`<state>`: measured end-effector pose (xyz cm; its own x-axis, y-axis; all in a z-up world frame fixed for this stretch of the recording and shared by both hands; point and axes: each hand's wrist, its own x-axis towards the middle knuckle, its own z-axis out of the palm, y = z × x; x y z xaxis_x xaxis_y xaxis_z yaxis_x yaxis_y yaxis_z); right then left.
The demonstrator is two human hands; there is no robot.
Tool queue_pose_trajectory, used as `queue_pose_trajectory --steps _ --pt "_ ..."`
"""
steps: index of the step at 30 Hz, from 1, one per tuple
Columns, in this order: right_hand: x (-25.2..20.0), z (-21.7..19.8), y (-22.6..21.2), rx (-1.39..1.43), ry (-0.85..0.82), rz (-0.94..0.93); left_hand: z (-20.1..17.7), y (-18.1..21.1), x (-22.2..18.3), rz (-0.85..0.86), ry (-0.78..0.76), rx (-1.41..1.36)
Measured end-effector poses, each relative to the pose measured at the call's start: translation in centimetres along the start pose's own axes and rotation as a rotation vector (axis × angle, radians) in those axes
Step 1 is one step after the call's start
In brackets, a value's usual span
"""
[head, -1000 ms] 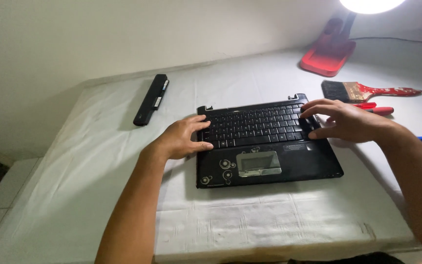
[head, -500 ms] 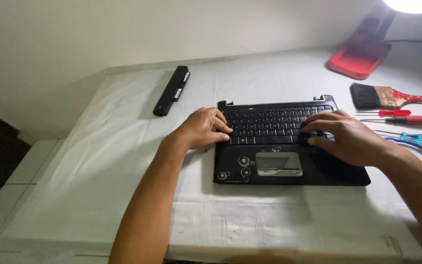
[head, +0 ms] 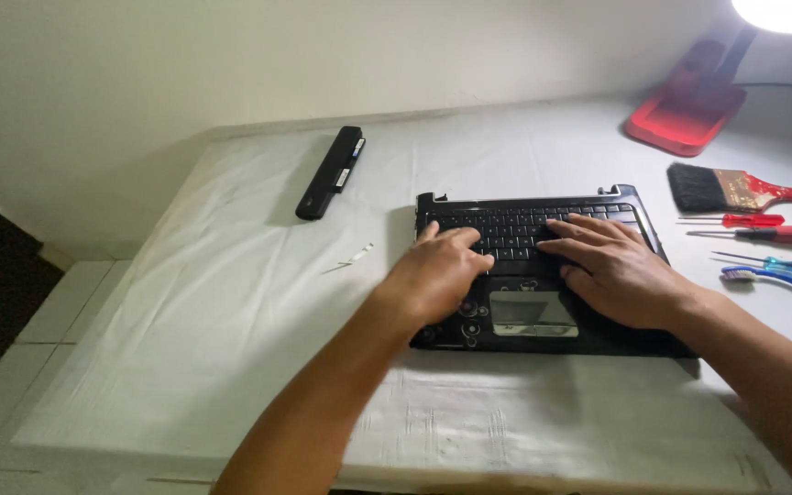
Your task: Assembling a laptop by fastening internal components with a screwdriver, cleaning parts with a brush, and installing the keyboard.
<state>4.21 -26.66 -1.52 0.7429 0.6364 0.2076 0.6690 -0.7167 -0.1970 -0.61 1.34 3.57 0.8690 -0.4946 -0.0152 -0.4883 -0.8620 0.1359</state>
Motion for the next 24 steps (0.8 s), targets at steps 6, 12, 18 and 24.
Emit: queue_pose_trajectory --steps 6,12,18,24 --pt "2.3 -1.1 -3.0 -0.103 0.006 0.110 1.2 0.6 0.5 0.008 -0.006 0.011" --pt "4.4 -1.2 -6.1 -0.357 0.031 0.252 4.1 -1.0 2.0 0.013 0.399 0.032" --pt "4.0 -3.8 -7.1 -0.333 -0.058 0.448 3.6 -0.1 1.5 -0.006 0.447 -0.010" --pt "2.3 -4.2 -4.6 -0.370 -0.088 0.486 3.7 -0.2 1.4 -0.085 0.364 -0.007"
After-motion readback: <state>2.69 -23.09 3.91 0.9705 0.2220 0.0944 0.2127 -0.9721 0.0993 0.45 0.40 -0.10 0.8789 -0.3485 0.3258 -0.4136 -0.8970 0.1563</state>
